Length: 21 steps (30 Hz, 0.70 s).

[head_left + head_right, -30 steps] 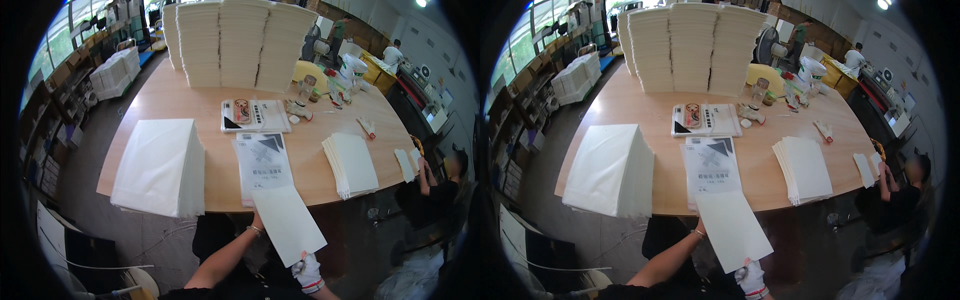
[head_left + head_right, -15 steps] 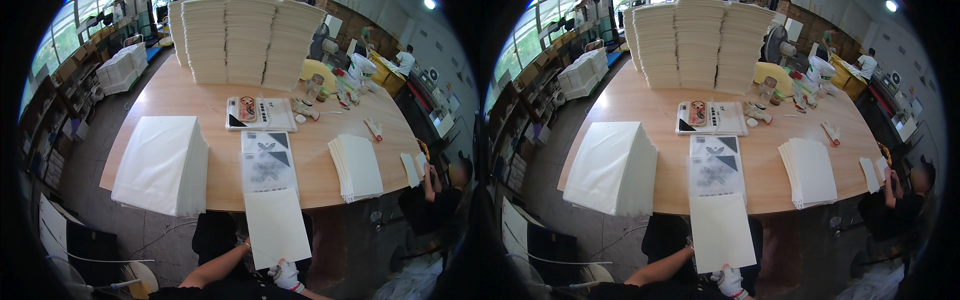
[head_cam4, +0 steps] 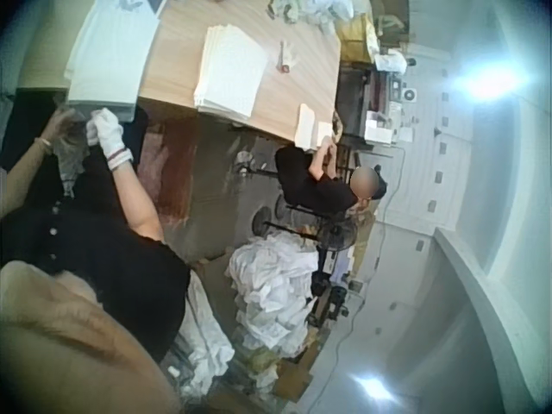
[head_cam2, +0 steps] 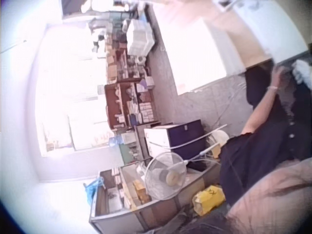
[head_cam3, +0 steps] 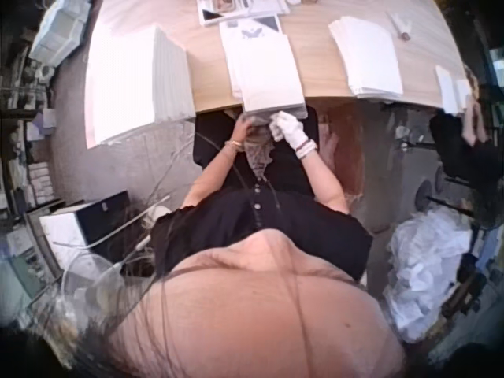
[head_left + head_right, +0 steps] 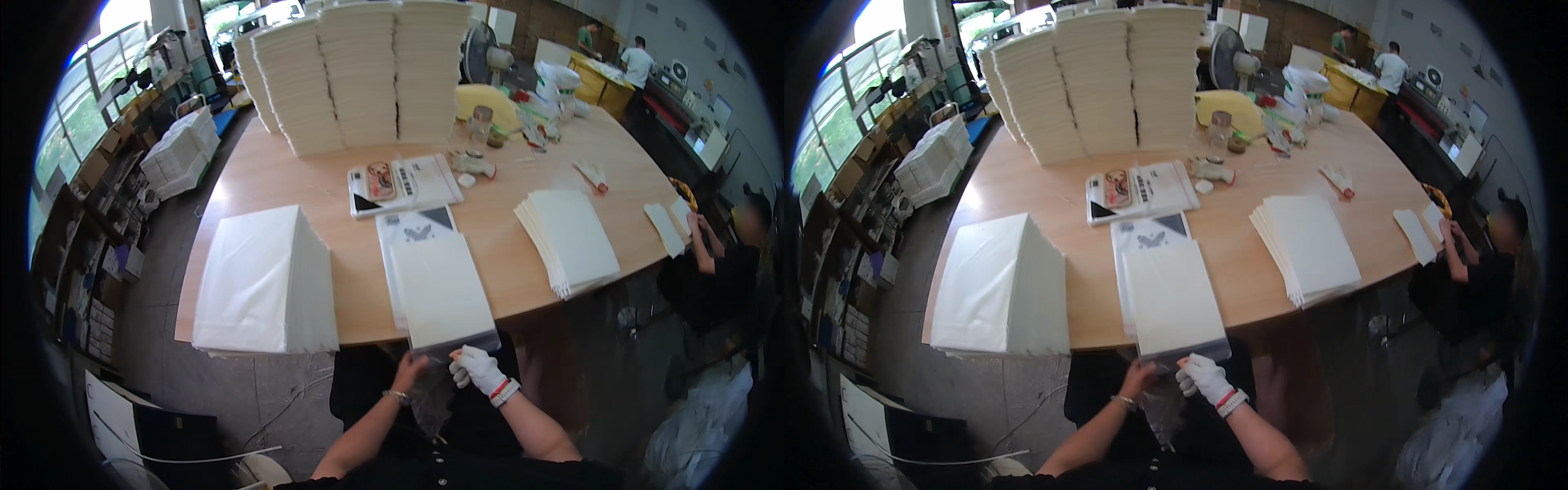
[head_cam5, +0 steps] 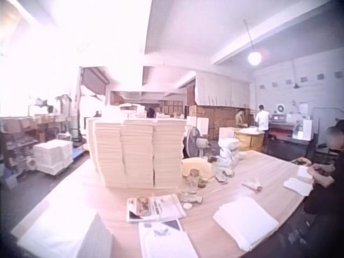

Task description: The person wraps individual books with white paper at a table. They pick up a book, place it on a sheet of paper, fold the paper around the book, and set the wrapped book aside. The process repeats continuously with a coworker visible in the background.

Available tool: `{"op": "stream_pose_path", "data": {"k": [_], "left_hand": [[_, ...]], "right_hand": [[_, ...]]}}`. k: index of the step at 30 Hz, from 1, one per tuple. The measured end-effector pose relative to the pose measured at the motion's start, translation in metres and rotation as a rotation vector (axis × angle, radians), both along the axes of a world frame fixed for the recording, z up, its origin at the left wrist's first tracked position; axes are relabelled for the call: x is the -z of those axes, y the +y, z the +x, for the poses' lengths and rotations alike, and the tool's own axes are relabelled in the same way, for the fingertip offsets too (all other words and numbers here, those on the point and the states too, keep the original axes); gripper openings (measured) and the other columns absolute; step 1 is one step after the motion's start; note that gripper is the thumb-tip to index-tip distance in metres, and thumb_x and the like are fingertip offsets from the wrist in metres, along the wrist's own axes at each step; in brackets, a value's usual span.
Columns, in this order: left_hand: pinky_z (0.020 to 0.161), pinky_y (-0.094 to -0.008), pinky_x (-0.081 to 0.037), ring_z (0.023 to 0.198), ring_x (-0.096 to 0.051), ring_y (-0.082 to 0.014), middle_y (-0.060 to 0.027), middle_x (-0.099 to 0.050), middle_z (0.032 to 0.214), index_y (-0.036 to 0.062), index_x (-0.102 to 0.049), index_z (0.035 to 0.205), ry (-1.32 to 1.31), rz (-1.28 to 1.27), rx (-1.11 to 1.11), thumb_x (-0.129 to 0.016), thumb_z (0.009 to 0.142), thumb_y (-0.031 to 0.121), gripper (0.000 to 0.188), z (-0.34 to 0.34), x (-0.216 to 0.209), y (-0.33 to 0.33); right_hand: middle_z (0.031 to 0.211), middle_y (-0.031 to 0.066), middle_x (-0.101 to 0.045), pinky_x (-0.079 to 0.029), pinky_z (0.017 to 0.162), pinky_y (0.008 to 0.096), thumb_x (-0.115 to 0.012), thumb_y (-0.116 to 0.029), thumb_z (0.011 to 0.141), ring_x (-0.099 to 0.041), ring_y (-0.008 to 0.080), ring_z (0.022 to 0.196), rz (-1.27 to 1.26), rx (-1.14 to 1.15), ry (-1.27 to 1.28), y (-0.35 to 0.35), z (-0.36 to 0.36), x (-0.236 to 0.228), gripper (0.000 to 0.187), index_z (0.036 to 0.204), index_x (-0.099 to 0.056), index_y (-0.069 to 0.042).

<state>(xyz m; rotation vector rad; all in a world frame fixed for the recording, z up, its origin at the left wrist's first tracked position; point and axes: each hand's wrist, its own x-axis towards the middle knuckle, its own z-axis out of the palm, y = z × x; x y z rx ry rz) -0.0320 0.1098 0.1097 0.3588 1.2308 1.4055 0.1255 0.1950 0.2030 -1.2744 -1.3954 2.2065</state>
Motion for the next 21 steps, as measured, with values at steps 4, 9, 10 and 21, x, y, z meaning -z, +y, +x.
{"op": "stream_pose_path", "data": {"k": [4, 9, 10, 21], "left_hand": [[0.073, -0.0229, -0.042, 0.081, -0.054, -0.0106, -0.0037, -0.060, 0.085, -0.0017, -0.059, 0.093, -0.023, -0.042, 0.029, -0.045, 0.086, 0.026, 0.032, -0.010, -0.022, -0.001], [0.066, -0.0281, -0.046, 0.074, -0.058, -0.0165, -0.0052, -0.059, 0.086, 0.0005, -0.057, 0.089, 0.103, -0.052, -0.012, -0.043, 0.085, 0.027, 0.031, -0.005, 0.014, 0.000], [0.065, -0.0269, -0.045, 0.073, -0.058, -0.0149, -0.0051, -0.060, 0.085, -0.0003, -0.058, 0.085, 0.184, -0.091, -0.004, -0.041, 0.085, 0.026, 0.031, -0.003, 0.009, 0.003], [0.067, -0.0307, -0.045, 0.074, -0.057, -0.0201, -0.0080, -0.060, 0.081, -0.0021, -0.059, 0.086, 0.448, 0.043, -0.020, -0.042, 0.086, 0.020, 0.028, -0.027, 0.008, -0.030]], "right_hand": [[0.076, 0.0123, -0.053, -0.044, 0.064, 0.0362, -0.058, -0.017, 0.070, -0.053, 0.0299, 0.075, 1.133, -0.033, -0.268, -0.017, -0.035, -0.014, 0.012, 0.072, -0.057, -0.005], [0.080, 0.0144, -0.054, -0.045, 0.061, 0.0420, -0.055, -0.019, 0.070, -0.055, 0.0336, 0.076, 1.278, -0.382, -0.463, -0.024, -0.066, -0.006, 0.015, 0.078, -0.057, -0.006], [0.079, 0.0144, -0.054, -0.045, 0.061, 0.0414, -0.055, -0.019, 0.070, -0.055, 0.0333, 0.076, 1.301, -0.424, -0.357, -0.018, -0.061, -0.006, 0.015, 0.077, -0.057, -0.006], [0.085, 0.0130, -0.057, -0.045, 0.070, 0.0349, -0.048, -0.021, 0.079, -0.056, 0.0245, 0.077, 0.988, -0.404, -1.234, 0.088, 0.214, 0.050, 0.021, 0.091, -0.053, -0.005]]}}
